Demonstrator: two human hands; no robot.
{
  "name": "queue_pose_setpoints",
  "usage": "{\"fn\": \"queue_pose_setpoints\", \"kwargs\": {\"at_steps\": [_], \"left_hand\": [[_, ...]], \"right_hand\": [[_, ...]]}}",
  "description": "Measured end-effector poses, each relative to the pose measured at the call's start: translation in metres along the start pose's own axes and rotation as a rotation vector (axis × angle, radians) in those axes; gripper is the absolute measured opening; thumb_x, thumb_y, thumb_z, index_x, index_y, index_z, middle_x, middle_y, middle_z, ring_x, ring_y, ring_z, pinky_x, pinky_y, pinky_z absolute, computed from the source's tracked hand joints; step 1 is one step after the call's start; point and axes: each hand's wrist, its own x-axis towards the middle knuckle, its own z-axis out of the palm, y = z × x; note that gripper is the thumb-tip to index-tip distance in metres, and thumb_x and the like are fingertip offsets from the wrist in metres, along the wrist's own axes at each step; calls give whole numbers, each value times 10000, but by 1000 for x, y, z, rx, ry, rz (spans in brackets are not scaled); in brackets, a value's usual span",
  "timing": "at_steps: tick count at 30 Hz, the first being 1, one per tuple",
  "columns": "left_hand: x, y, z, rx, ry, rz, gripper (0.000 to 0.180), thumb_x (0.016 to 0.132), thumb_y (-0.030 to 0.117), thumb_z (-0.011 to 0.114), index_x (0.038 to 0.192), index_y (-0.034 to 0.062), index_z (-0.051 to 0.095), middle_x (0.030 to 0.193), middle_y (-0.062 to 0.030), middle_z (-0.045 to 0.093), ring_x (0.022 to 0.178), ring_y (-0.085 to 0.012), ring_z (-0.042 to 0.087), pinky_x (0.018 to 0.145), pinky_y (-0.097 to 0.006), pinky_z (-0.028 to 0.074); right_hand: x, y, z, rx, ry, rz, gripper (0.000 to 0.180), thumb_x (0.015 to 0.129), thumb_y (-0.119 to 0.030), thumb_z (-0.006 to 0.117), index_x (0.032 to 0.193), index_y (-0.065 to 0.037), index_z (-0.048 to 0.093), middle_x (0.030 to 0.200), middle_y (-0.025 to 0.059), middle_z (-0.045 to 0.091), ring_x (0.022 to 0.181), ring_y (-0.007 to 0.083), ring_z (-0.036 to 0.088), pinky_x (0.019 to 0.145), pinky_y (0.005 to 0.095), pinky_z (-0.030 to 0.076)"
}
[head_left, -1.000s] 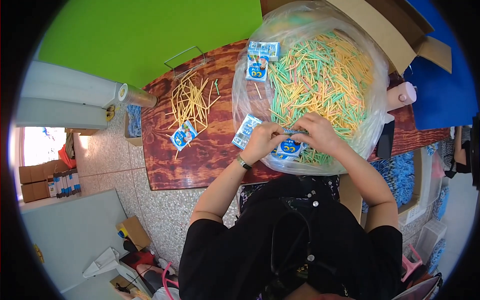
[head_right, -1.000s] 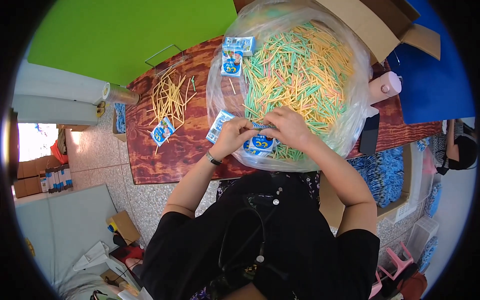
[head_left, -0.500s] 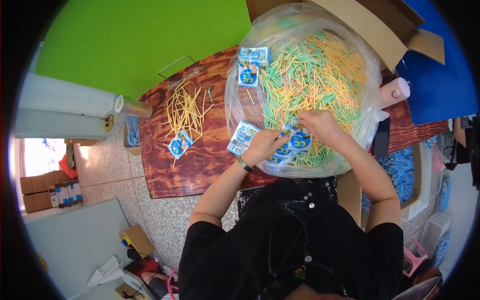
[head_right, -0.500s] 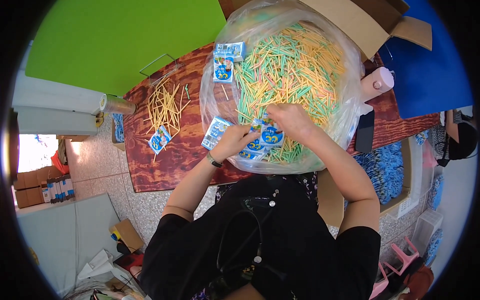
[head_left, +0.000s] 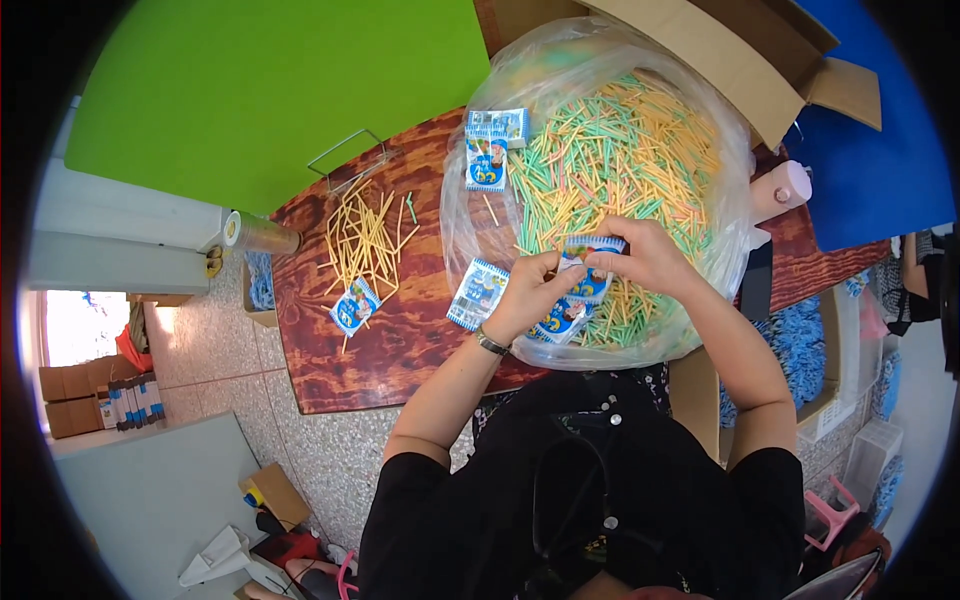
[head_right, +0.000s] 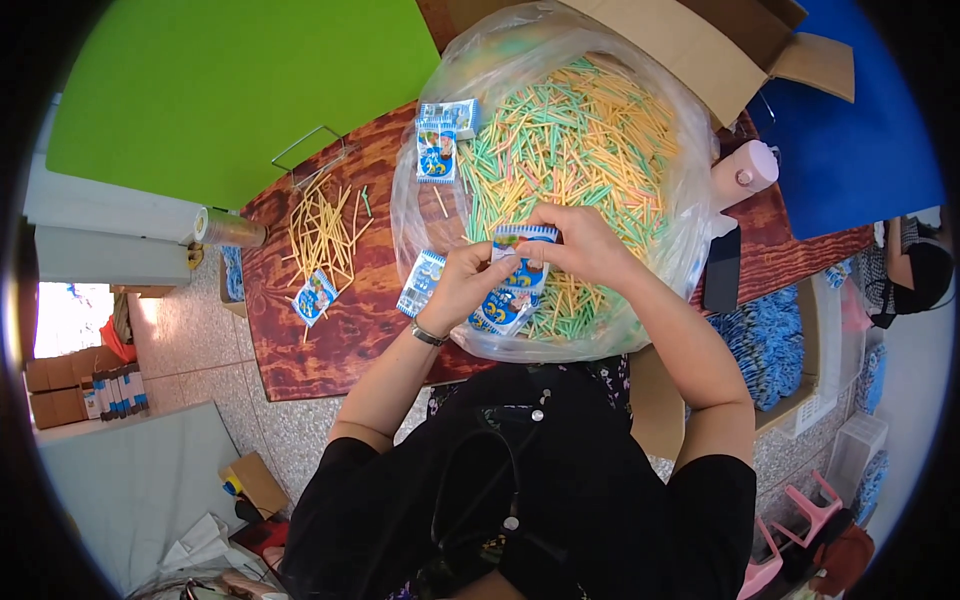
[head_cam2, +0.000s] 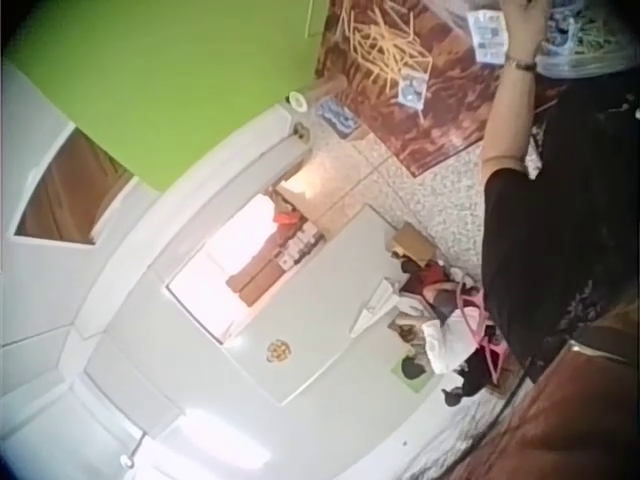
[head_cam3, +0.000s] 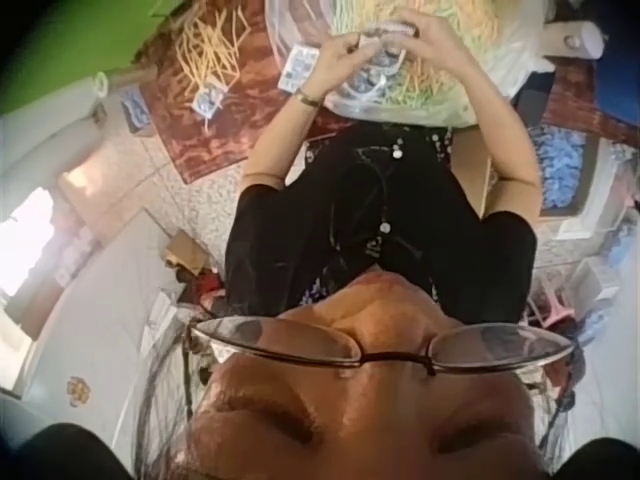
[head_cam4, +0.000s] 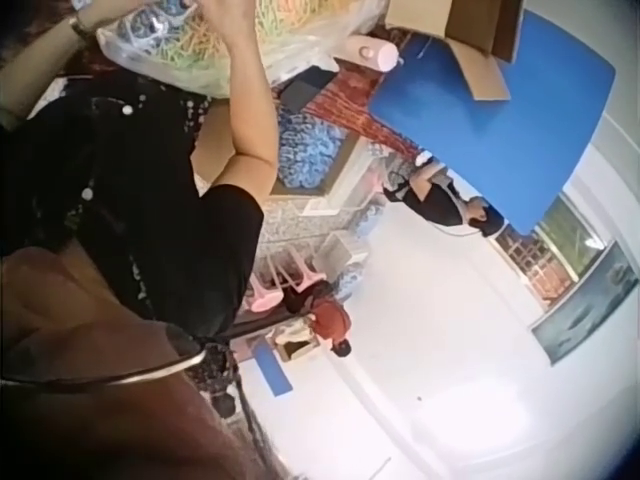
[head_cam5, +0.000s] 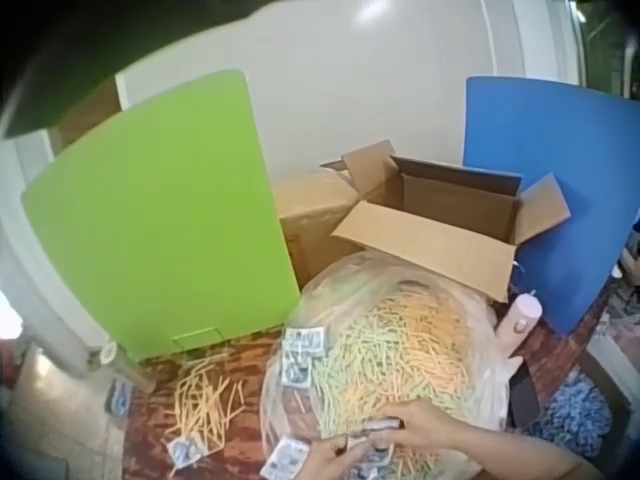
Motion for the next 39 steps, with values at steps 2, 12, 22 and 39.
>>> {"fn": "queue_pose_setpoints", "kwargs": {"at_steps": [2, 12, 22, 39], "left_hand": [[-2, 6, 10, -124, 22, 68, 205, 925, 183, 643, 950, -17, 679, 732, 19, 654, 666, -17, 543, 559, -213, 447], [19, -16, -1, 165, 168, 51, 160, 804, 73, 757, 775, 32, 605, 713, 9, 632, 633, -30, 570, 540, -196, 458], [19, -23, -2, 115, 164, -1, 128, 817, 54, 742, 850, 6, 628, 758, 4, 643, 658, -26, 577, 550, -196, 464], [7, -13, -1, 64, 249, 84, 211, 795, 120, 779, 788, 10, 599, 646, 4, 582, 600, -35, 562, 506, -218, 430]], "right_hand": [[-3, -4, -7, -40, -27, 59, 199, 827, -165, 698, 968, -54, 611, 763, 107, 630, 706, 297, 642, 620, 358, 488], [24, 1, -34, -43, -81, -215, 247, 824, -112, 663, 1055, -47, 602, 841, 122, 643, 723, 301, 642, 657, 388, 515], [145, 138, -155, -950, 207, 242, 252, 807, -89, 623, 1041, 5, 629, 1161, 209, 595, 1148, 362, 539, 966, 431, 446], [160, 127, -149, -1111, -103, 524, 471, 903, -126, 285, 1331, -15, 450, 1481, 126, 347, 1401, 277, 313, 1137, 435, 283]]}}
